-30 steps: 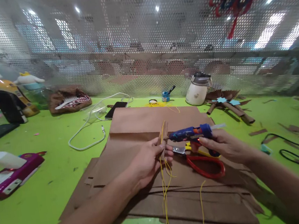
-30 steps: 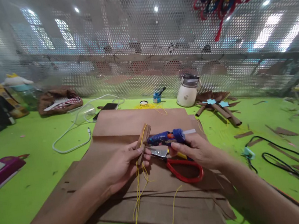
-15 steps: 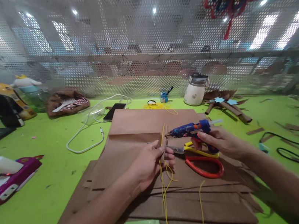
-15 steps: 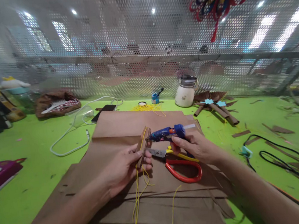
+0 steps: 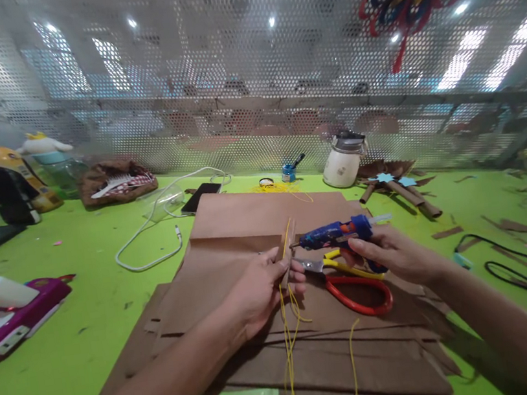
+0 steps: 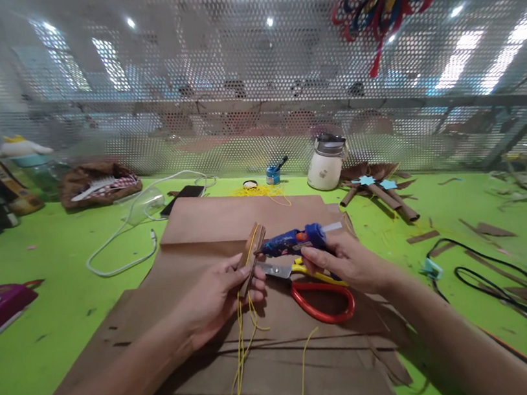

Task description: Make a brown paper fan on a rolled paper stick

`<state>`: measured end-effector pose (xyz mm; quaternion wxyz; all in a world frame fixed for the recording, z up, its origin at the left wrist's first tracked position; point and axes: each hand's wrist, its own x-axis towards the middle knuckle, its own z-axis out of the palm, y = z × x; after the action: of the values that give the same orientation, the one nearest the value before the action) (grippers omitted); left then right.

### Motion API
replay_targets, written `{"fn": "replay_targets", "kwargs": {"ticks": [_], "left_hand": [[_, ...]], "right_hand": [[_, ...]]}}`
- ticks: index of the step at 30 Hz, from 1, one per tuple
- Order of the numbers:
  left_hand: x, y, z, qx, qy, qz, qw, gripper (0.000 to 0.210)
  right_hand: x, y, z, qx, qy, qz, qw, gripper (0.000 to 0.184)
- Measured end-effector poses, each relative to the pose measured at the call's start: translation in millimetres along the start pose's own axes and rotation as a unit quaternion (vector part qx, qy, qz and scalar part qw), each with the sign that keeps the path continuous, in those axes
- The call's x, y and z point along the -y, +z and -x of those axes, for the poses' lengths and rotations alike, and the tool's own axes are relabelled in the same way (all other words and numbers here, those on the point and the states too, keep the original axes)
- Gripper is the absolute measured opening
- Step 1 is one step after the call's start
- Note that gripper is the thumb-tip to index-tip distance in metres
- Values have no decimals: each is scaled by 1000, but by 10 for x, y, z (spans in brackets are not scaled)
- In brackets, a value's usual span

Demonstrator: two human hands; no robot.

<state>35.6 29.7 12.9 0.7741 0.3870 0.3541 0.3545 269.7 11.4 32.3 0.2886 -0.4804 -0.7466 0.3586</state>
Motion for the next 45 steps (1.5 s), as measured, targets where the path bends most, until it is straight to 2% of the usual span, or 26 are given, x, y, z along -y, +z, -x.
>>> {"fn": "replay_targets", "kwargs": {"ticks": [8,16,22,30,37,45], "left_hand": [[-24,3,-4,0,-2,0,1000,12],[7,-4,9,13,-6,-9,1000,12],[-3,27,29,11,0,-13,1000,13],[26,-6,27,28,-5,-15,999,9],[-14,43,63,8,4,-8,1000,9],[-17,-24,22,24,4,10,1000,11]], "right_hand": [[26,-4,22,26,-3,21,999,44],[26,-37,-15,-28,4,-2,1000,46],[-27,-55,-31,-61,38,5,997,49],[-142,-67,-52,-91,19,-7,996,46],[-147,-64,-59,-101,11,-26,994,45],[-41,-6,-52,-82,20,-57,995,48]]}}
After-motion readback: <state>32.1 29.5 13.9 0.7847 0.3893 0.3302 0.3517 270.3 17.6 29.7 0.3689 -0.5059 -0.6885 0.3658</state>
